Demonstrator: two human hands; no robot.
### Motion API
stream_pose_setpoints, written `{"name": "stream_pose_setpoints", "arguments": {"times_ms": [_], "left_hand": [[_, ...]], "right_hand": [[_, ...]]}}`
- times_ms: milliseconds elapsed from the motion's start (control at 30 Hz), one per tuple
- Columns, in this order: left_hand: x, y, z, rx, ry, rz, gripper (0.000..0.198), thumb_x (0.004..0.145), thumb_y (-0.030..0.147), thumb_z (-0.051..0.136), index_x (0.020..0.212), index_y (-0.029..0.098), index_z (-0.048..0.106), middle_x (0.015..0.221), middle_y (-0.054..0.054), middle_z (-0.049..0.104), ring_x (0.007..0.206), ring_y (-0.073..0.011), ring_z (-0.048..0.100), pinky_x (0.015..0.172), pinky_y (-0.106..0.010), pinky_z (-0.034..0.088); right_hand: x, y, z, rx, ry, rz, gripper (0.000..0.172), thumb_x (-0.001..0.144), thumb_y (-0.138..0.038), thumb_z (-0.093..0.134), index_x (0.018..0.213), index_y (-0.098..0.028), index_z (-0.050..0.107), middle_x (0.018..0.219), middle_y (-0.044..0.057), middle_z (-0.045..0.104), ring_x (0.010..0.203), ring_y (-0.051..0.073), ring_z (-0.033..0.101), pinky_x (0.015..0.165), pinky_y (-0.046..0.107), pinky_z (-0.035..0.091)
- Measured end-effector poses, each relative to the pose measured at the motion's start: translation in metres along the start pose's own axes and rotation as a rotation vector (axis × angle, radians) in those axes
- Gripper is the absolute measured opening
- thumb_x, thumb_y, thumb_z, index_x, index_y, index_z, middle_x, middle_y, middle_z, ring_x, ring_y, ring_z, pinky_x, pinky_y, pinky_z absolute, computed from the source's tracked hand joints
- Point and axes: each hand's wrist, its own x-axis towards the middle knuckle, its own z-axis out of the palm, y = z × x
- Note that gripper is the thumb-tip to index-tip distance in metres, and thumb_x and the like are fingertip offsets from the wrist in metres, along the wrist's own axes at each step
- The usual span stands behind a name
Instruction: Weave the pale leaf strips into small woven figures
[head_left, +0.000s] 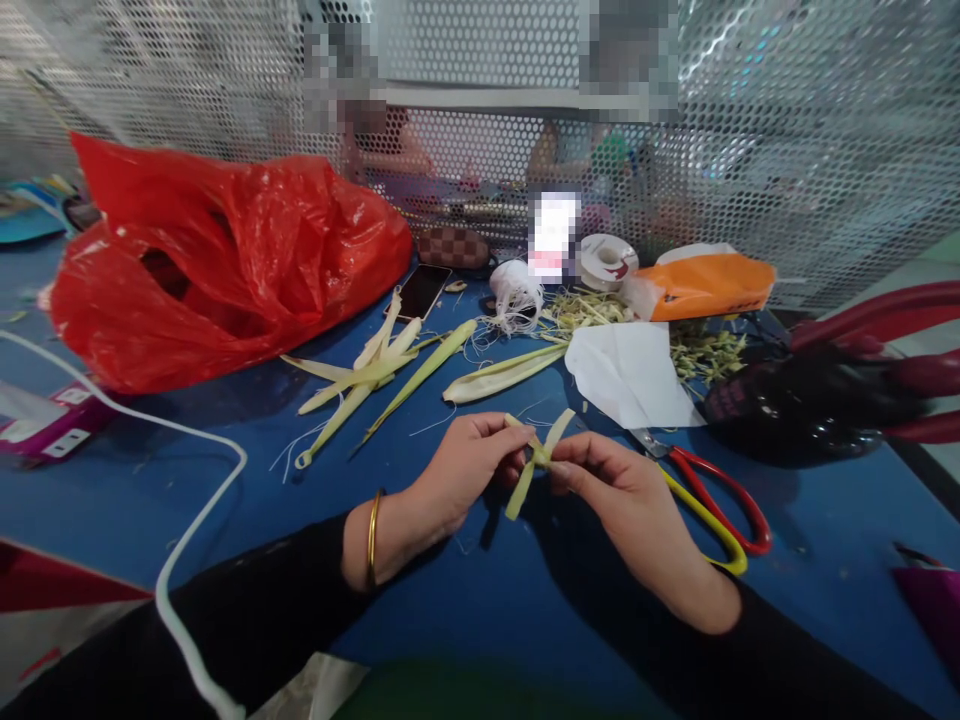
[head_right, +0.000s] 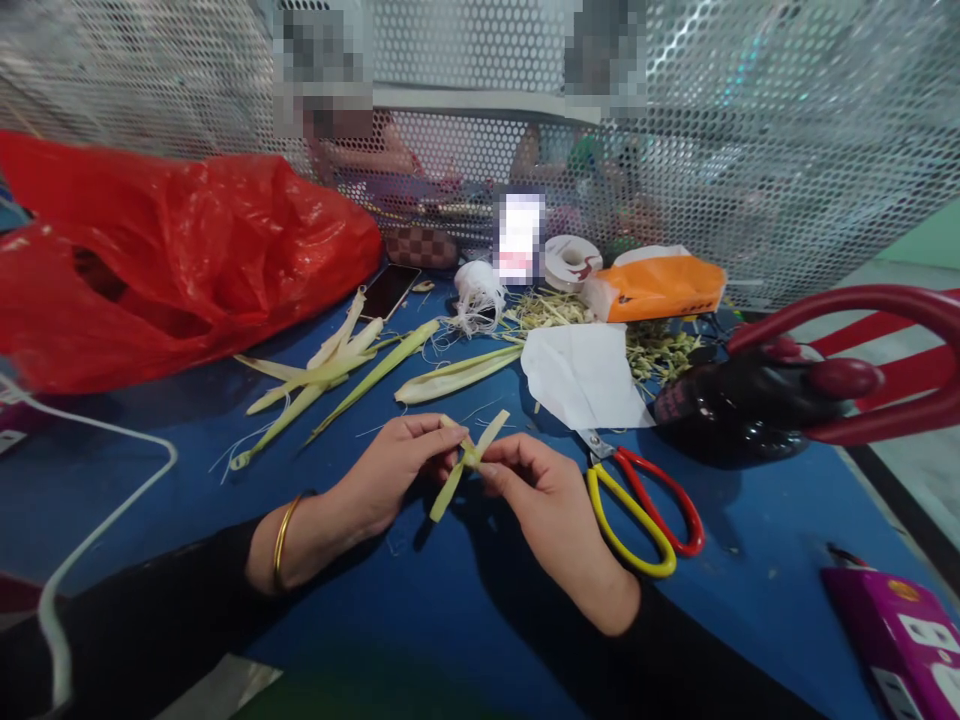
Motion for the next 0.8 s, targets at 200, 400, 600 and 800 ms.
{"name": "stream_pose_setpoints", "arguments": {"times_ms": [200,400,600,800], "left_hand": [[0.003,0.000,-0.004,-0.136,0.013,-0.033,0.020,0.074,0.029,0.067,0.064,0.014,0.060,0.057,0.003,0.054,0.049,-0.0064,0.048,0.051,-0.020,0.039],[0.006,0.005,-0.009,-0.179,0.099,0.053,0.020,0.074,0.032,0.068,0.068,0.014,0.061,0.058,0.004,0.050,0.047,-0.0060,0.046,0.050,-0.021,0.041],[0.003,0.017,-0.015,-0.030,0.160,0.211,0.020,0.081,0.032,0.060,0.072,0.015,0.062,0.060,0.003,0.051,0.049,-0.0057,0.046,0.050,-0.019,0.040],[0.005,0.021,-0.021,0.219,0.124,0.343,0.016,0.081,0.027,0.059,0.072,0.015,0.063,0.060,0.001,0.057,0.051,-0.0074,0.051,0.054,-0.020,0.044]], "right_hand": [[0.000,0.005,-0.005,-0.028,0.036,-0.060,0.013,0.076,-0.031,0.070,0.080,-0.019,0.070,0.069,0.000,0.068,0.061,0.014,0.062,0.061,0.026,0.053],[-0.003,0.008,-0.008,-0.138,0.147,-0.175,0.015,0.078,-0.034,0.069,0.084,-0.020,0.069,0.072,0.001,0.069,0.063,0.017,0.064,0.061,0.028,0.054],[-0.006,0.006,-0.013,-0.516,0.319,-0.481,0.015,0.084,-0.034,0.062,0.088,-0.021,0.067,0.079,0.005,0.072,0.072,0.022,0.068,0.071,0.034,0.055],[0.003,0.017,-0.021,-0.839,0.279,-0.712,0.017,0.091,-0.030,0.051,0.096,-0.021,0.064,0.090,0.008,0.074,0.084,0.026,0.068,0.077,0.038,0.052]]}}
